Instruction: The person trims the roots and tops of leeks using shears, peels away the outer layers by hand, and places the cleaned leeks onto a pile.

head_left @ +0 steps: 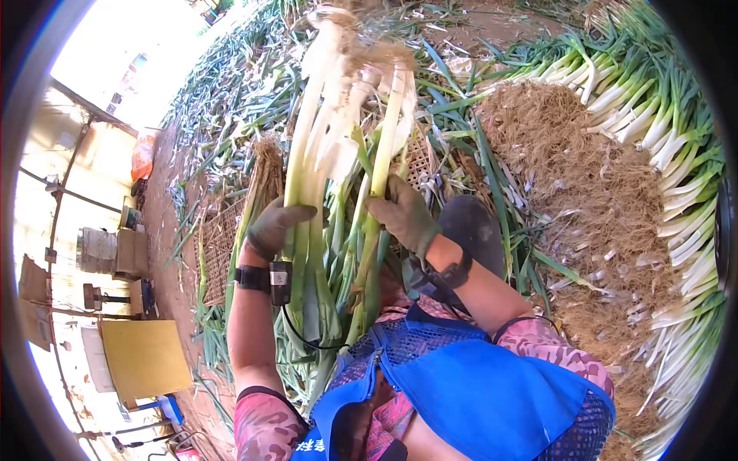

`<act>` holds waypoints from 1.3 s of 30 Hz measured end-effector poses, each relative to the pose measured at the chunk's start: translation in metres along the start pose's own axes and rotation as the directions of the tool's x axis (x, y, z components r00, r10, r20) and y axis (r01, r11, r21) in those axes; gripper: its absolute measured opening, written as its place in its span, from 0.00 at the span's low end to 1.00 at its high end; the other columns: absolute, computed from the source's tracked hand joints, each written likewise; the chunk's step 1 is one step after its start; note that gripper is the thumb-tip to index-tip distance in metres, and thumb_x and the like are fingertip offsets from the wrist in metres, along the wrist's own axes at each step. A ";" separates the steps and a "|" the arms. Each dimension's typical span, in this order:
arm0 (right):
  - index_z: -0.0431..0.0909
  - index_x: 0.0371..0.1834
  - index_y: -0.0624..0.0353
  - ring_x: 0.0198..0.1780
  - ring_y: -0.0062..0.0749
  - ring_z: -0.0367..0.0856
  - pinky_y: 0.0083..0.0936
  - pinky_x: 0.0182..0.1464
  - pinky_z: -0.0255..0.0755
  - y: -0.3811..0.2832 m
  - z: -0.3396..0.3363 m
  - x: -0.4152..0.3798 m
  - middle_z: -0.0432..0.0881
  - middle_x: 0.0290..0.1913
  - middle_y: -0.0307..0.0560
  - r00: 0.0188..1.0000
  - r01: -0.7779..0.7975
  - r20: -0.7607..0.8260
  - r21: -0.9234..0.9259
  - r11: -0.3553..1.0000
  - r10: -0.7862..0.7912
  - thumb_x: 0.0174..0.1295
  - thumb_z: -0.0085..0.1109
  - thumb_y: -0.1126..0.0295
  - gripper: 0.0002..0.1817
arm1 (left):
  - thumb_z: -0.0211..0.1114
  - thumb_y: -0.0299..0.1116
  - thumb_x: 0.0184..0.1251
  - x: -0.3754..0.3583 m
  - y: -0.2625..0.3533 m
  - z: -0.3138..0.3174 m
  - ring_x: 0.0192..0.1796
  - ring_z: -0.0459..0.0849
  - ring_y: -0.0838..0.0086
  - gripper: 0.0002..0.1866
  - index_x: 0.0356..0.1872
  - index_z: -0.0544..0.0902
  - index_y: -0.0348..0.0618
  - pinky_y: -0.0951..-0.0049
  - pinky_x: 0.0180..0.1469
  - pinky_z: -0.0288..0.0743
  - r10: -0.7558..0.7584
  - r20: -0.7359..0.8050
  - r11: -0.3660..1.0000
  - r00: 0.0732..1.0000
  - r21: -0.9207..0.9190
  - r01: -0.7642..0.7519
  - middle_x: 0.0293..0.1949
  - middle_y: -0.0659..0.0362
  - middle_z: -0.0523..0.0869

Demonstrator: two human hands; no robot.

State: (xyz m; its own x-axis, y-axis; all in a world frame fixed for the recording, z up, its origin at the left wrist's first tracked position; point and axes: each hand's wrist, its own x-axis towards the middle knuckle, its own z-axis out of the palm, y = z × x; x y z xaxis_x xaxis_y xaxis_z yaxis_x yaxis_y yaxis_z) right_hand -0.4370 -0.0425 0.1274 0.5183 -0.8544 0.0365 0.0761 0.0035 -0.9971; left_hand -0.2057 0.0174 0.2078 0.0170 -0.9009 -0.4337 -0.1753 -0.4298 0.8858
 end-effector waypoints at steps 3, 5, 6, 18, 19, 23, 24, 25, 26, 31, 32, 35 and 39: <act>0.76 0.52 0.64 0.42 0.47 0.86 0.37 0.48 0.76 -0.042 0.010 -0.013 0.85 0.38 0.60 0.959 -0.110 0.199 -0.401 0.909 0.204 0.66 0.54 0.55 0.22 | 0.68 0.46 0.62 0.006 0.001 0.007 0.37 0.85 0.73 0.23 0.48 0.83 0.36 0.73 0.43 0.79 0.029 -0.047 0.999 0.998 -0.020 -0.030 0.37 0.57 0.87; 0.74 0.55 0.62 0.46 0.56 0.84 0.43 0.54 0.74 -0.022 0.045 -0.005 0.85 0.41 0.65 0.937 0.056 0.306 -0.611 0.790 0.170 0.68 0.50 0.54 0.23 | 0.67 0.48 0.62 0.009 -0.005 0.017 0.40 0.85 0.74 0.24 0.49 0.82 0.36 0.73 0.46 0.79 0.151 -0.009 0.988 0.988 0.044 -0.151 0.38 0.57 0.87; 0.74 0.55 0.61 0.46 0.56 0.84 0.44 0.55 0.74 -0.027 0.054 -0.005 0.84 0.42 0.65 0.914 0.098 0.344 -0.701 0.706 0.216 0.68 0.50 0.55 0.22 | 0.67 0.49 0.63 0.013 -0.009 0.018 0.41 0.84 0.74 0.25 0.49 0.82 0.36 0.72 0.47 0.78 0.211 0.013 0.975 0.977 0.074 -0.211 0.38 0.57 0.87; 0.80 0.51 0.59 0.33 0.22 0.83 0.21 0.32 0.77 -0.008 0.002 0.053 0.84 0.36 0.39 0.986 -0.140 0.140 0.424 0.895 0.088 0.64 0.62 0.66 0.15 | 0.70 0.46 0.51 -0.010 -0.026 0.001 0.44 0.85 0.65 0.33 0.55 0.78 0.33 0.65 0.47 0.81 0.076 0.133 0.997 0.988 0.010 -0.079 0.43 0.51 0.86; 0.81 0.48 0.60 0.30 0.21 0.81 0.18 0.33 0.77 -0.012 -0.012 0.052 0.84 0.37 0.40 0.998 -0.032 0.055 0.246 0.969 0.019 0.64 0.62 0.67 0.13 | 0.71 0.44 0.49 -0.011 -0.034 -0.002 0.43 0.86 0.62 0.34 0.56 0.76 0.31 0.62 0.47 0.82 0.095 0.141 0.995 0.985 -0.051 -0.089 0.42 0.49 0.87; 0.82 0.44 0.59 0.40 0.19 0.81 0.17 0.43 0.75 -0.005 -0.086 0.083 0.83 0.38 0.38 0.934 0.344 -0.261 0.466 0.815 -0.245 0.63 0.61 0.71 0.08 | 0.75 0.42 0.47 -0.030 -0.040 -0.007 0.42 0.88 0.57 0.36 0.57 0.75 0.30 0.57 0.49 0.83 0.042 0.169 0.989 0.985 -0.150 -0.017 0.39 0.47 0.87; 0.81 0.46 0.59 0.43 0.19 0.81 0.18 0.46 0.74 -0.010 -0.091 0.084 0.83 0.40 0.38 0.923 0.370 -0.237 0.328 0.869 -0.304 0.62 0.62 0.71 0.10 | 0.75 0.41 0.46 -0.030 -0.045 -0.010 0.43 0.88 0.57 0.37 0.57 0.75 0.30 0.57 0.49 0.83 0.034 0.184 0.983 0.982 -0.182 0.000 0.40 0.47 0.87; 0.81 0.47 0.59 0.45 0.19 0.80 0.19 0.49 0.73 -0.014 -0.095 0.084 0.83 0.42 0.38 0.911 0.395 -0.205 0.181 0.901 -0.358 0.62 0.63 0.71 0.11 | 0.76 0.40 0.45 -0.028 -0.053 -0.014 0.43 0.88 0.57 0.37 0.57 0.75 0.30 0.56 0.50 0.83 0.027 0.201 0.977 0.979 -0.215 0.017 0.41 0.47 0.86; 0.81 0.49 0.58 0.48 0.20 0.79 0.19 0.53 0.73 -0.015 -0.098 0.086 0.83 0.44 0.38 0.900 0.415 -0.163 0.030 0.909 -0.405 0.61 0.64 0.71 0.13 | 0.76 0.39 0.44 -0.027 -0.055 -0.014 0.44 0.88 0.57 0.37 0.57 0.75 0.30 0.56 0.50 0.83 0.021 0.218 0.968 0.976 -0.248 0.035 0.41 0.47 0.86; 0.78 0.51 0.59 0.52 0.28 0.78 0.26 0.59 0.69 0.005 -0.062 0.115 0.81 0.48 0.42 0.652 0.757 0.299 -0.207 0.620 -0.697 0.61 0.66 0.71 0.16 | 0.77 0.35 0.42 -0.021 -0.053 -0.001 0.45 0.87 0.57 0.39 0.59 0.74 0.30 0.55 0.50 0.83 -0.002 0.377 0.939 0.926 -0.318 0.132 0.46 0.47 0.85; 0.79 0.53 0.59 0.53 0.28 0.78 0.26 0.60 0.69 -0.002 -0.053 0.095 0.82 0.49 0.42 0.703 0.647 0.414 -0.034 0.762 -0.578 0.62 0.66 0.69 0.16 | 0.77 0.34 0.41 -0.021 -0.052 0.001 0.45 0.87 0.57 0.39 0.60 0.74 0.30 0.55 0.51 0.83 -0.014 0.393 0.938 0.920 -0.313 0.148 0.47 0.47 0.84; 0.79 0.55 0.60 0.55 0.27 0.77 0.26 0.61 0.69 -0.007 -0.041 0.069 0.82 0.52 0.43 0.732 0.336 0.586 0.134 0.932 -0.348 0.65 0.62 0.67 0.17 | 0.77 0.35 0.41 -0.021 -0.058 -0.002 0.45 0.87 0.56 0.40 0.60 0.74 0.30 0.55 0.50 0.83 -0.006 0.428 0.938 0.904 -0.310 0.153 0.45 0.46 0.85; 0.77 0.60 0.58 0.59 0.31 0.77 0.28 0.64 0.68 -0.015 -0.047 0.061 0.81 0.58 0.44 0.552 0.529 0.677 0.168 0.832 -0.487 0.71 0.54 0.68 0.17 | 0.78 0.37 0.41 -0.028 -0.062 0.000 0.44 0.87 0.57 0.39 0.58 0.74 0.31 0.57 0.50 0.82 0.007 0.461 0.937 0.887 -0.312 0.155 0.44 0.46 0.85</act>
State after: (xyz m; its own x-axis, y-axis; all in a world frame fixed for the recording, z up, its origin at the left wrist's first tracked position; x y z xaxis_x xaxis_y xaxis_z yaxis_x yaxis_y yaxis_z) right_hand -0.4467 -0.1188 0.1409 0.8255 -0.1213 0.5513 0.4803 -0.3621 -0.7989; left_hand -0.1952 0.0697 0.1647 -0.4397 -0.7746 -0.4546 0.1460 -0.5611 0.8148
